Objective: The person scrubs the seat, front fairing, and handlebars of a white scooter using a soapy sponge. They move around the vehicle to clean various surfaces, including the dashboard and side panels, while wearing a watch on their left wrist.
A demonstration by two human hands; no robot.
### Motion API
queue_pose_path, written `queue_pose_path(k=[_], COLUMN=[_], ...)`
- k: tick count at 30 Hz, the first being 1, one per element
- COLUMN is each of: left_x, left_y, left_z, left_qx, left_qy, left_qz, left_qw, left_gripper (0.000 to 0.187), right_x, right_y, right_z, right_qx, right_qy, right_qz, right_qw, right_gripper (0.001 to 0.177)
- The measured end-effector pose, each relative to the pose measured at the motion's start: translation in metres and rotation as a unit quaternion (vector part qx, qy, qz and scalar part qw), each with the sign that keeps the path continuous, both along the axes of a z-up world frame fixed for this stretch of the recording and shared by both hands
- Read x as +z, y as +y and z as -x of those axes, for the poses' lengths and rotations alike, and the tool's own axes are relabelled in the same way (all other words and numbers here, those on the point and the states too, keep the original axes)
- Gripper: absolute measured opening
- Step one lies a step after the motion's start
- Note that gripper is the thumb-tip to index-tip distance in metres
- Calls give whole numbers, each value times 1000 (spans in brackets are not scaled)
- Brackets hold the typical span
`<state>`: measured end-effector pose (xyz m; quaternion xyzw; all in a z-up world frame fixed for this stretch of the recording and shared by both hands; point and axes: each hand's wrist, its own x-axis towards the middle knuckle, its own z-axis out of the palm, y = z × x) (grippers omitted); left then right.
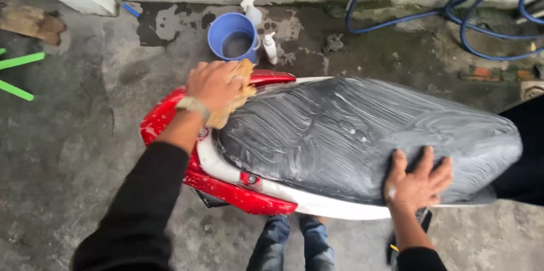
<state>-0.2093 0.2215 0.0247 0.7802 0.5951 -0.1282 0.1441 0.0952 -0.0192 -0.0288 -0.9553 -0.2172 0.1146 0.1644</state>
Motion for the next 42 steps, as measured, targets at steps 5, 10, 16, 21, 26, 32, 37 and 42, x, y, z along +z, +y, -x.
queue_pose_path(k=[5,10,16,21,26,32,37,42], left_x=[-28,38,30,13,57,25,2,-14], left_y=[-46,-103,-132,-152,-166,-143,-195,-206], left_z=[-40,-2,-31,-11,48,87,67,82], left_qx=[-267,-196,-24,-58,-74,139,296,255], left_qy=[-295,-298,-150,-140,-44,-68,-202,-263], left_qz=[-234,-265,-316,-271,-333,-270,-340,-330], left_qw=[887,896,936,951,939,950,869,870], left_gripper=[42,32,57,56,48,42,45,53], right_x=[-12,3,-3,-1,-11,-6,7,2], right_y=[-4,1,-2,4,-4,-2,-1,-4], right_z=[-3,8,2,10,3,6,7,11], right_qx=[10,27,34,-1,30,36,33,26], right_qy=[-24,-18,-35,-13,-71,-29,-37,24], right_qz=[-28,-23,-24,-7,-22,-37,-19,0], right_qw=[999,999,999,1000,997,998,999,999], right_gripper=[65,64,64,60,56,60,58,62])
